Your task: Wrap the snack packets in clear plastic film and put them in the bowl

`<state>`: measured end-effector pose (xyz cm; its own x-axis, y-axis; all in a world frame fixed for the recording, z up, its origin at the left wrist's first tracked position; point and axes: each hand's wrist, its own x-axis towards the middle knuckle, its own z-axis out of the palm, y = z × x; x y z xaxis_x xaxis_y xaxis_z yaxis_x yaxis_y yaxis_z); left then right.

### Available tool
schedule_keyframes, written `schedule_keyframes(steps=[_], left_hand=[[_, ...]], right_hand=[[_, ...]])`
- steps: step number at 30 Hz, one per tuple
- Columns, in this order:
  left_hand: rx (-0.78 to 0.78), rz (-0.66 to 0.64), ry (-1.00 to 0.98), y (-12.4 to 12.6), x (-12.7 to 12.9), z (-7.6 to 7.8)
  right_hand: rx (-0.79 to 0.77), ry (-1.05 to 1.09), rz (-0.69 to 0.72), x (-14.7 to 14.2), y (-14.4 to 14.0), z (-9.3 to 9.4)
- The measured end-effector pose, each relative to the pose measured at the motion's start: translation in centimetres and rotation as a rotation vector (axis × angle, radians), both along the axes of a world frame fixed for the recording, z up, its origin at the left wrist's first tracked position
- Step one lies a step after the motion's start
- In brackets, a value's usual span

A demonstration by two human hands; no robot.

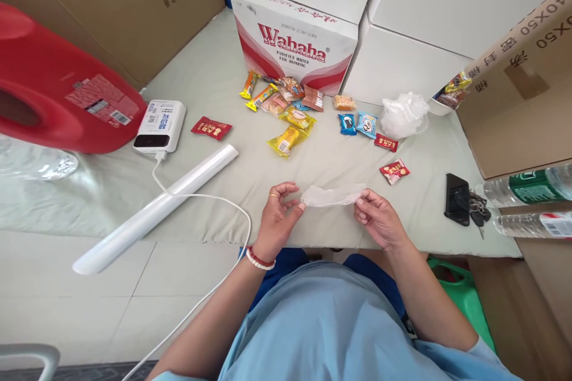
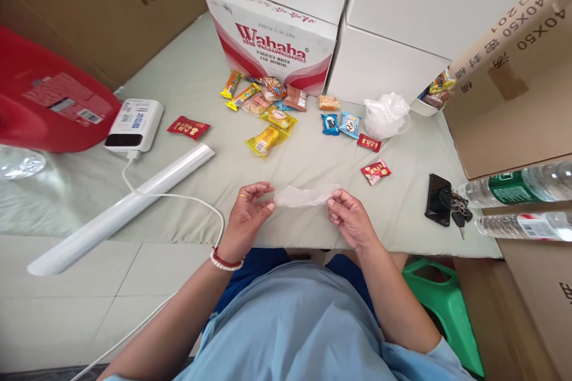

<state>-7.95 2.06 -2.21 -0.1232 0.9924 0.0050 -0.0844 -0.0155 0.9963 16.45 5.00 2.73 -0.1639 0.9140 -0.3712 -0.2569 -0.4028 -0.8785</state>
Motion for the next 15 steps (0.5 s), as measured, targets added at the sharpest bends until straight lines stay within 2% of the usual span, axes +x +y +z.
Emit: schedule_keyframes(steps=[2,5,7,9,11,13,15], left_hand=[[0.149,-0.015,0.231,-0.3,0.2,0.6],[0.259,-0.171,0.437,-0.3,0.8,1.6],[0.215,-0.249,0.402,0.1,1.3,1.8],[0.121,-0.27,0.292,0.5,1.8,1.5],[0.012,-0.241,0.173,0.7,1.9,1.1],[-0.072,-0.156,0.089,0.7,1.9,1.0],[-0.097,-0.108,0.054,0.5,2.1,1.4]], right_hand=[[0.013,0.002,0.029,-0.1,0.0,0.0],[-0.003,0.051,0.091,-0.2,0.1,-0.1],[-0.039,0.101,0.134,-0.1,0.2,-0.2],[-0.074,0.144,0.159,0.1,0.3,-0.1],[-0.092,0.17,0.146,0.6,0.5,0.0],[-0.095,0.175,0.108,1.1,0.7,0.0],[-0.093,0.163,0.087,1.3,0.8,-0.1]])
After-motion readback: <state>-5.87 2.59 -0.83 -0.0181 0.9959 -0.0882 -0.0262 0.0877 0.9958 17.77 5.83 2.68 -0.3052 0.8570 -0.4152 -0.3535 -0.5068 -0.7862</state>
